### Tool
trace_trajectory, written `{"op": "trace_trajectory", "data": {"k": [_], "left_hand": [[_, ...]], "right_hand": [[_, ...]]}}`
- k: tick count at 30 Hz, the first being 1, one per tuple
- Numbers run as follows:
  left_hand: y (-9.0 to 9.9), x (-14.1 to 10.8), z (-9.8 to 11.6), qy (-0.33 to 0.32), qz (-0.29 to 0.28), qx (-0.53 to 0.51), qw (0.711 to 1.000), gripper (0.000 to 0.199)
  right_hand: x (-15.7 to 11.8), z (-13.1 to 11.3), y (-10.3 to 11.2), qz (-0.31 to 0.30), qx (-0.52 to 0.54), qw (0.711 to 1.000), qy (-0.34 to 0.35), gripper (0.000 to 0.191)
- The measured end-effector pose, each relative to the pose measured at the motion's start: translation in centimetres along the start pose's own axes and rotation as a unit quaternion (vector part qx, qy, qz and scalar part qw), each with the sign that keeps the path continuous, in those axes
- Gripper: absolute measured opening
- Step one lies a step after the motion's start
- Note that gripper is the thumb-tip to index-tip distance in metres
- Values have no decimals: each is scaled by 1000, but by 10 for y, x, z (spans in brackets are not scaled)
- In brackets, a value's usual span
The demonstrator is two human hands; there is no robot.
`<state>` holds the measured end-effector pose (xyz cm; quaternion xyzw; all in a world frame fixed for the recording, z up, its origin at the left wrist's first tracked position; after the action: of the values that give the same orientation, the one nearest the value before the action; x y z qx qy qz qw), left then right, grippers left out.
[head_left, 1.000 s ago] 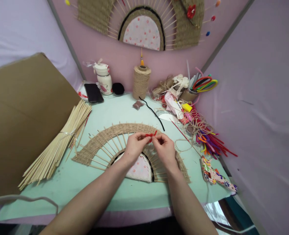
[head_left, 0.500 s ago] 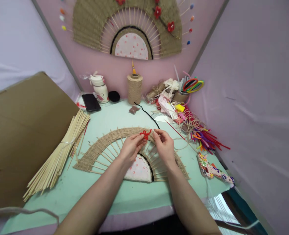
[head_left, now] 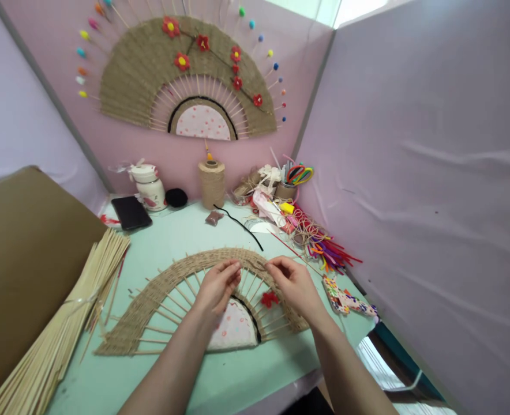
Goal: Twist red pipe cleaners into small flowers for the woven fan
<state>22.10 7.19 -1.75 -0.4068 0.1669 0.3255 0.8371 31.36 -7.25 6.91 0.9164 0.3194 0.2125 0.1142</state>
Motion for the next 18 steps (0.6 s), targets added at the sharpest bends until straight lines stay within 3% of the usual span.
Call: {"op": "trace_trajectory", "data": {"k": [2, 4, 8, 11, 14, 16, 18], "left_hand": [[-2, -2, 0, 3, -8, 6, 1000, 17], [-4, -3, -2, 11, -14, 19, 1000, 17], [-7, -1, -11, 35, -24, 78, 996, 18], [-7, -1, -12, 22, -16, 101, 994, 21], [-8, -4, -10, 12, -12, 81, 997, 27], [-14, -8, -11, 36, -42, 44, 997, 28], [-27, -13, -15, 83, -109, -1, 991, 34]], "right_hand": [[2, 8, -2, -28, 18, 999, -22, 18], [7, 24, 0, -15, 89, 993, -82, 18], [23, 39, 2, 48, 317, 934, -156, 23], [38, 28, -5, 38, 412, 896, -158, 24], [49, 11, -16, 17, 456, 876, -155, 22], [53, 1, -26, 5, 473, 867, -153, 20], [55, -5, -36, -3, 483, 863, -146, 19]]}}
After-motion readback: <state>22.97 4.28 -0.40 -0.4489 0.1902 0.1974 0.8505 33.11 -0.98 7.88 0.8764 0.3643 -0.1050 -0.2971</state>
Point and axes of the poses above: each hand's wrist, its own x-axis towards the middle knuckle, its own y-axis out of the back of the hand, z = x × y, the point moved 9 cm from there along x, towards the middle knuckle, and after that the axes turned 10 degrees about y, right-handed, at the moved point
